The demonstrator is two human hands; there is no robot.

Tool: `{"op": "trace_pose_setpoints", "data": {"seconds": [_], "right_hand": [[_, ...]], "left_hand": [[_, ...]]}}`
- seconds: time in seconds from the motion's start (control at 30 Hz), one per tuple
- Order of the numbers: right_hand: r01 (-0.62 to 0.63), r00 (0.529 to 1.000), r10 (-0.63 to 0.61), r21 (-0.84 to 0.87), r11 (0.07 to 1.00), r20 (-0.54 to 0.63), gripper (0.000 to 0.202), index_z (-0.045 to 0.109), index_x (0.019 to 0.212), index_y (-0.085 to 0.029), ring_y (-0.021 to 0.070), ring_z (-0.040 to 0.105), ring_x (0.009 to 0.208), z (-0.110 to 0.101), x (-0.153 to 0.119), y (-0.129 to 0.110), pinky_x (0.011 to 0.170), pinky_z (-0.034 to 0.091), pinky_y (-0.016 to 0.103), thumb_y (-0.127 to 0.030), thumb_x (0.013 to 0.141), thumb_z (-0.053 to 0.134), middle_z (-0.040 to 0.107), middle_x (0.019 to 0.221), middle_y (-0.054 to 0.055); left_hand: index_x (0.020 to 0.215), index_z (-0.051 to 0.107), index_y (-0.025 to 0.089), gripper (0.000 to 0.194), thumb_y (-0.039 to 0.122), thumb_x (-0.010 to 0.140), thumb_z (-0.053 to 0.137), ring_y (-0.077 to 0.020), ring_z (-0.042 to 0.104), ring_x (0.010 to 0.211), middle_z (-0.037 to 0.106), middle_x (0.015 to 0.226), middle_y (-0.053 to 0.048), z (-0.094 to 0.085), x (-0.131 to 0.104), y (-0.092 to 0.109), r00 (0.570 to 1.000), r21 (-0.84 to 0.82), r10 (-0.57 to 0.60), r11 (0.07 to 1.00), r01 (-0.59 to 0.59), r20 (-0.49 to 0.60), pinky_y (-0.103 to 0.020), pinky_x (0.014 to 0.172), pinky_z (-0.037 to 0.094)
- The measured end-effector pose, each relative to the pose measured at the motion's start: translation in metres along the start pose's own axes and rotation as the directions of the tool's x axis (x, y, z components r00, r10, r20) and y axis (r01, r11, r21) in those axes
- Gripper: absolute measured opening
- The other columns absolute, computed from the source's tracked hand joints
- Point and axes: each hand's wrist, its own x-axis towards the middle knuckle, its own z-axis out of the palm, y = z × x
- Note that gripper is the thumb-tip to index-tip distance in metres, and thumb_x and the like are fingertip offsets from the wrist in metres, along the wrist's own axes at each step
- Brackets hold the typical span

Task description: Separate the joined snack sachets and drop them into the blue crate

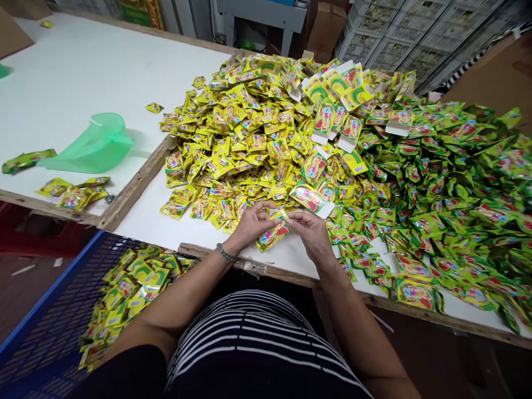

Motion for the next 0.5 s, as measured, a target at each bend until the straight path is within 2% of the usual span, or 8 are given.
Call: {"op": "trace_pose_setpoints", "data": {"seconds": [0.13,0.3,0.4,0.5], "right_hand": [[-0.063,0.998,0.062,0.045,0.997,0.032,0.022,0.077,0.081,-0.023,0.0178,0.067,0.073,-0.009,0.002,-0.002,0.079,0.053,0.037,-0.037,0.065,0.082,0.076,0.082,0.002],[-0.086,0.988,0.084,0.008,0.996,0.131,0.021,0.078,0.081,-0.025,0.0195,0.067,0.079,-0.018,0.001,-0.004,0.084,0.051,0.039,-0.037,0.065,0.081,0.076,0.083,0.002],[0.046,0.994,-0.036,-0.106,0.993,0.099,0.015,0.078,0.081,-0.025,0.0202,0.066,0.083,-0.017,-0.002,-0.008,0.084,0.051,0.039,-0.036,0.07,0.077,0.075,0.084,0.002],[0.202,0.978,-0.184,-0.229,0.952,0.097,0.016,0.078,0.089,-0.026,0.0204,0.065,0.09,-0.007,-0.009,-0.009,0.086,0.05,0.038,-0.034,0.08,0.068,0.073,0.091,0.003]], "left_hand": [[0.104,0.059,0.014,0.051,0.035,0.063,0.081,-0.0039,0.037,0.045,0.05,0.053,0.009,-0.001,-0.002,0.001,0.998,0.038,-0.005,0.999,0.003,0.055,-0.018,0.048,0.025],[0.107,0.063,0.012,0.049,0.044,0.071,0.074,-0.0048,0.036,0.046,0.051,0.053,0.006,-0.001,-0.003,0.0,0.996,0.06,0.031,0.998,-0.036,0.085,-0.019,0.048,0.024],[0.106,0.065,0.011,0.049,0.045,0.072,0.074,-0.0048,0.034,0.044,0.05,0.052,0.006,-0.001,-0.002,-0.002,0.996,0.051,0.04,0.998,-0.044,0.083,-0.02,0.047,0.023],[0.105,0.066,0.012,0.049,0.046,0.071,0.075,-0.0057,0.04,0.047,0.054,0.055,0.004,0.0,0.0,-0.003,0.998,-0.013,0.044,0.999,-0.043,0.048,-0.02,0.048,0.028]]}}
